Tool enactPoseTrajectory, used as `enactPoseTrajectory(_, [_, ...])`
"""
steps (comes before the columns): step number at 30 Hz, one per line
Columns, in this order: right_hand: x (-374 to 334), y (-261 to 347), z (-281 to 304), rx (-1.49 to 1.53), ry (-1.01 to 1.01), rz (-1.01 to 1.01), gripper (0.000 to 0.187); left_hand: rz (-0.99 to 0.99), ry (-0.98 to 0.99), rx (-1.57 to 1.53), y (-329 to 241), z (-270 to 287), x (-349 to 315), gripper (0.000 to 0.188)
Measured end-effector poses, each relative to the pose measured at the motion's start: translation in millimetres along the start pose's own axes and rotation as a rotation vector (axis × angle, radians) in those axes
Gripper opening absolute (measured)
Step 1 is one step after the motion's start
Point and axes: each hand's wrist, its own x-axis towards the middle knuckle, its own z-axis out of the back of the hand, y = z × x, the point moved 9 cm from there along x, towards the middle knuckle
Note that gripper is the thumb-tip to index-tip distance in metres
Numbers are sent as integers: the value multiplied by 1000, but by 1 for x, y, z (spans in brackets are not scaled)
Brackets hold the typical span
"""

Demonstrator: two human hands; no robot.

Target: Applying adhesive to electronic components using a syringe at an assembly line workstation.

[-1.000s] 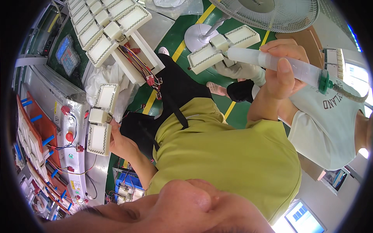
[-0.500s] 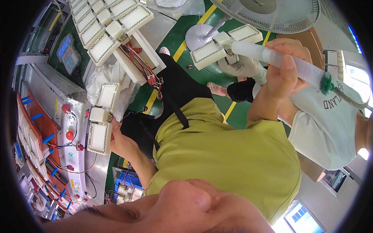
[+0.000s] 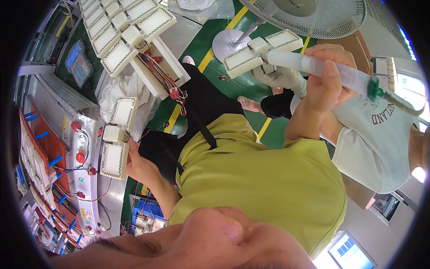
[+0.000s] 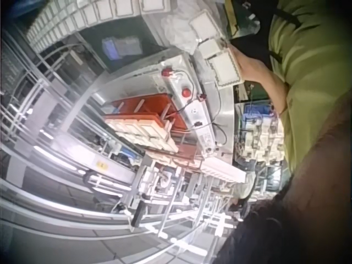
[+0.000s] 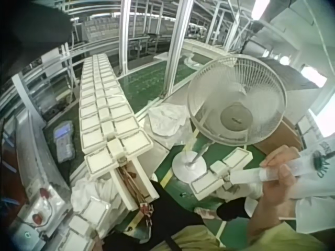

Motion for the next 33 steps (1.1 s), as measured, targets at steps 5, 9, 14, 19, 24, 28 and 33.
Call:
enactPoseTrajectory(5, [1,-1,4,-20,-27,-17,23,-16,4,12,-4,-3,0,22])
enactPoseTrajectory(9, [1,-3,7,-27,-14,-7,23,-3,14,20,-1,-1,-1,23])
enactPoseTrajectory(14, [2,1,8,-31,10,19,22,-24,23,13,-7,-6,-1,24])
enactPoseTrajectory(19, [1,2,9,8,6,21,22,-28,20,5,-4,-4,-1,21])
enactPoseTrajectory(24, [4,10,8,-15,44,70,23,-10,23,20,-3,-3,-1,20])
enactPoseTrajectory(28, [3,16,8,-48,51,98,25,0,12,-6,-1,-2,-1,22])
enactPoseTrajectory(33, [3,18,11,-44,17,108,27,18,8,-44,-4,-5,-1,24])
